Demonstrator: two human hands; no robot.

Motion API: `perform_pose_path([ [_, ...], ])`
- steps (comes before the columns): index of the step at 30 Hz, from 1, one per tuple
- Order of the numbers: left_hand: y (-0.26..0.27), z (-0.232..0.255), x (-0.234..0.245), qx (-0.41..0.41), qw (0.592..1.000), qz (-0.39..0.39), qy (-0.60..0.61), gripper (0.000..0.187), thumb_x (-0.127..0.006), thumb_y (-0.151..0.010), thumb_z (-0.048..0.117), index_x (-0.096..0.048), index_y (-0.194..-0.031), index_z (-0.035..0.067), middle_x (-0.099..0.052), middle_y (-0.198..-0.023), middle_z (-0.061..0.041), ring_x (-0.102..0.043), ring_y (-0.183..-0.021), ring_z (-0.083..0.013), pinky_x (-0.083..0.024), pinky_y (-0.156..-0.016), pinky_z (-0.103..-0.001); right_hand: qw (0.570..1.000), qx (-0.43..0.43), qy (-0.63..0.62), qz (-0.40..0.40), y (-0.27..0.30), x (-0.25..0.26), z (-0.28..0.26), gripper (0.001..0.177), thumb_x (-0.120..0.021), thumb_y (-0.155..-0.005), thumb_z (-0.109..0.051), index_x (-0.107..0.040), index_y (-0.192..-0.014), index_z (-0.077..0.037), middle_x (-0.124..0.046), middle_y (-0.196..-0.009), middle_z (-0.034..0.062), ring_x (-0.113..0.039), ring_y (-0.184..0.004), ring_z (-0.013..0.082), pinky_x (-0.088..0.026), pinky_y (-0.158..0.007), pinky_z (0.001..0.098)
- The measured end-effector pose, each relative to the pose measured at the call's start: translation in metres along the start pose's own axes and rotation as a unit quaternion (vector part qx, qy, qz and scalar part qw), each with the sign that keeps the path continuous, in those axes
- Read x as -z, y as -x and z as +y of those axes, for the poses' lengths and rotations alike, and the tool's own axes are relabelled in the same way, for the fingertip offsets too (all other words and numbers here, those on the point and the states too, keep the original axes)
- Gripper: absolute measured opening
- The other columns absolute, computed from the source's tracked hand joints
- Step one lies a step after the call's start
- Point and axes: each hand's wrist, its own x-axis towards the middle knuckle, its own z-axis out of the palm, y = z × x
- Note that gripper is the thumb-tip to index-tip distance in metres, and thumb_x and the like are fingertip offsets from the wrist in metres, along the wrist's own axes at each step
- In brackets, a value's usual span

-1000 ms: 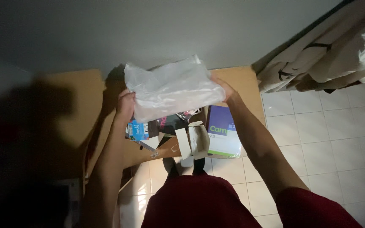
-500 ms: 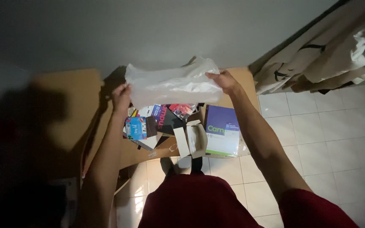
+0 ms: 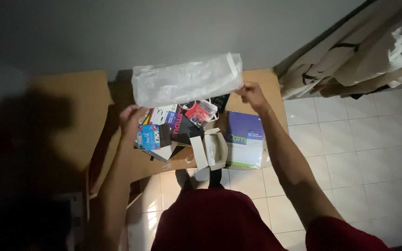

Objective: Organizing various items like notebooks, boxes, and electronics accessories on a wooden table.

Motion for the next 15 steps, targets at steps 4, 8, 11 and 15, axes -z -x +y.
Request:
perform_pose_path([
  [4,-0.013,-0.094,0.008,0.022,0.999,0.012,-0.039,0.021,-0.074,-0.094,0.019,-0.068,-0.088,0.000,-0.073,-0.087,-0.009,-0.069,-0.077,-0.0138,-0.056,-0.068,-0.029,0.989,-0.122,-0.078,-0.031,0.037,-0.029,-0.005,0.016,-0.075,-0.089,-0.021,-0.075,-0.100,-0.010,-0.077,-0.092,0.0008,-0.070,-0.078,0.0113,-0.059,-0.068,0.0273],
  [8,-0.025,-0.187,0.024,0.046,0.999,0.001,-0.012,0.024,-0.077,-0.094,0.019,-0.070,-0.098,-0.004,-0.072,-0.086,-0.013,-0.068,-0.075,-0.0183,-0.055,-0.067,-0.031,0.970,-0.183,-0.155,-0.040,0.042,-0.049,0.039,0.021,-0.080,-0.092,-0.023,-0.075,-0.098,-0.004,-0.072,-0.089,0.0081,-0.066,-0.072,0.0153,-0.058,-0.066,0.0296],
  [11,-0.045,-0.261,0.024,0.120,0.985,0.063,0.105,0.030,-0.079,-0.080,0.010,-0.065,-0.102,-0.005,-0.071,-0.093,-0.011,-0.070,-0.076,-0.0199,-0.063,-0.070,-0.033,0.952,-0.225,-0.181,-0.099,0.039,-0.055,0.054,0.023,-0.081,-0.090,-0.024,-0.072,-0.100,-0.005,-0.072,-0.090,0.0052,-0.067,-0.076,0.0115,-0.057,-0.067,0.0281],
  [15,-0.036,-0.247,0.016,0.091,0.991,0.081,0.059,0.036,-0.076,-0.080,0.009,-0.060,-0.109,-0.006,-0.070,-0.100,-0.013,-0.072,-0.082,-0.0220,-0.064,-0.071,-0.035,0.954,-0.245,-0.164,-0.059,0.028,-0.062,0.072,0.026,-0.082,-0.092,-0.025,-0.073,-0.098,-0.001,-0.072,-0.087,0.0073,-0.066,-0.071,0.0157,-0.058,-0.066,0.0308],
])
